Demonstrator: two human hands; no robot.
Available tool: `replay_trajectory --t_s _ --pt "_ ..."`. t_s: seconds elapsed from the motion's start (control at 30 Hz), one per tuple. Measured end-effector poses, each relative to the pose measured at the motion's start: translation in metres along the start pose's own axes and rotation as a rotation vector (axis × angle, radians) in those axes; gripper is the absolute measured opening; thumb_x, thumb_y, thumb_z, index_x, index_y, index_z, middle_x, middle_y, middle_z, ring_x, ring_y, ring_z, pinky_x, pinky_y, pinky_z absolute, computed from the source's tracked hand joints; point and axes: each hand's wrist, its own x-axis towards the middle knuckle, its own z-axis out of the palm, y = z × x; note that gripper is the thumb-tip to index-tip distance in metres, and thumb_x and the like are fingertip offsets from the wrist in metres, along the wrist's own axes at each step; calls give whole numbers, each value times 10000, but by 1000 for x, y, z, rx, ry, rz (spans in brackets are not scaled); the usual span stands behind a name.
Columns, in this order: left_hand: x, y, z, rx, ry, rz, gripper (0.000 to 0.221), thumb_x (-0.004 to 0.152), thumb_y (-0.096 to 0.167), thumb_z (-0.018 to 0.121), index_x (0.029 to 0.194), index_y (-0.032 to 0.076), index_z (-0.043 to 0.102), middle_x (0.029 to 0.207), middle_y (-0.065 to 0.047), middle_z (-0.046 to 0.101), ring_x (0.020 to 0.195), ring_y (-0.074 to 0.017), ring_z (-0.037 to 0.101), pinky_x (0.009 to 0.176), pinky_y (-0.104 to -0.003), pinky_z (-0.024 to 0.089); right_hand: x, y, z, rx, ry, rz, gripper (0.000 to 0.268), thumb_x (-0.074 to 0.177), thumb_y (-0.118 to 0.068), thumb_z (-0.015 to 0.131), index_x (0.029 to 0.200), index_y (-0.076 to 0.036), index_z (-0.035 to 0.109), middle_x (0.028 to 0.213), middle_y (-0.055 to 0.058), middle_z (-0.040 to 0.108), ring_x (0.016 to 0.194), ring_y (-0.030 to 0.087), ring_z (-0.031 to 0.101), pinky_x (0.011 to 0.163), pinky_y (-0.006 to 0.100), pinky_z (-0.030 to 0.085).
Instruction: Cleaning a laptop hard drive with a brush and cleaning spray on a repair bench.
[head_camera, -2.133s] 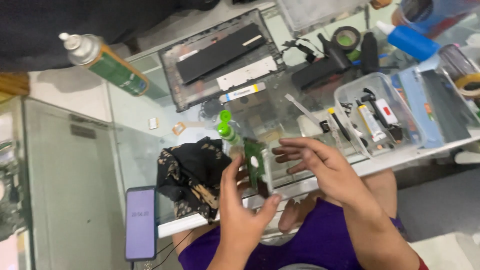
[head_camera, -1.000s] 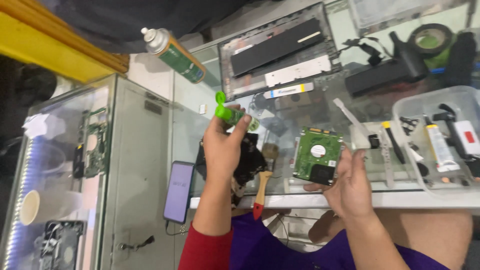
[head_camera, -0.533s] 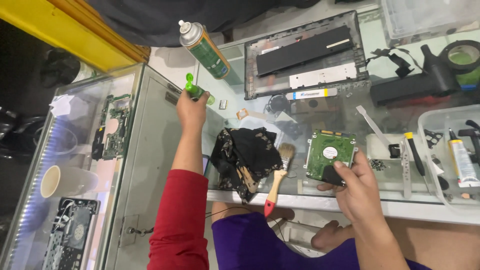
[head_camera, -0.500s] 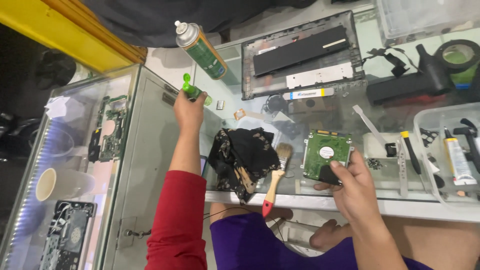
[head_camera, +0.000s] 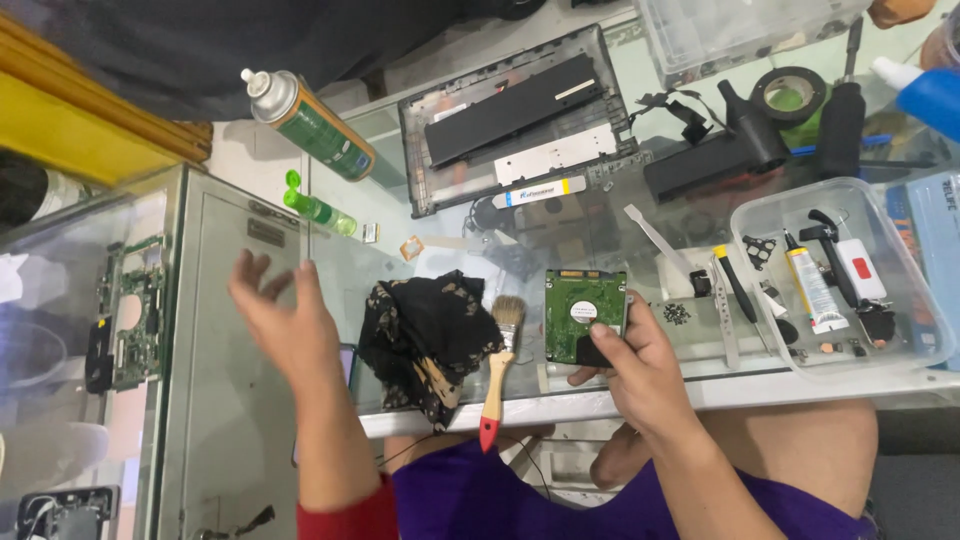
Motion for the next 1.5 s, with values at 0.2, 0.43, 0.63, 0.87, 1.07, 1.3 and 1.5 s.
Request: replay_trajectory --t_s 0.2,0.43,0.63,0.87,1.07,1.3,1.5 --pt "-124 49 10 -306 -793 192 503 951 425 619 1318 83 654 1276 -119 680 1121 -230 681 932 -357 565 0 5 7 101 150 71 391 1037 -296 527 1317 -24 531 779 132 584 391 245 468 356 353 369" --pt "-148 72 38 -638 -680 -118 214 936 184 718 973 -26 708 913 -51 600 703 -125 586 585 -245 552 -10 -56 55 -386 230 75 625 961 -389 471 1526 -122 470 1570 2 539 1466 115 461 1195 298 345" --pt "-171 61 41 -108 -330 779 345 935 115 809 1228 -2 672 1057 -143 646 869 -303 636 791 -415 551 -17 -14 34 229 -266 -146 815 1016 -546 275 1620 -8 178 1645 173 332 1513 278 321 1241 388 246" --pt "-185 60 26 -73 -331 961 131 996 162 682 1077 95 761 1183 -79 725 1078 -261 694 975 -441 520 -14 -14 15 824 -465 -29 899 1025 -693 280 1548 29 393 1525 334 454 1398 477 455 1191 580 317" --pt "-181 55 17 -43 -290 950 116 960 146 727 1069 120 755 1173 -45 726 1107 -256 658 933 -424 528 -18 -23 7 887 -645 -51 893 1044 -678 240 1610 10 284 1635 330 274 1526 488 264 1263 607 186" --pt "-186 50 10 -59 -261 950 151 956 202 760 1097 155 740 1145 -48 667 1062 -244 632 891 -413 558 -32 -25 3 798 -770 -175 871 1075 -660 207 1612 23 279 1617 302 357 1508 462 348 1258 633 232" --pt "-182 54 13 -59 -360 862 339 945 263 766 1237 113 680 1243 -127 632 1093 -286 671 894 -421 557 -37 -32 3 782 -759 -75 867 1044 -638 191 1652 -34 54 1699 231 175 1572 375 216 1310 514 138"
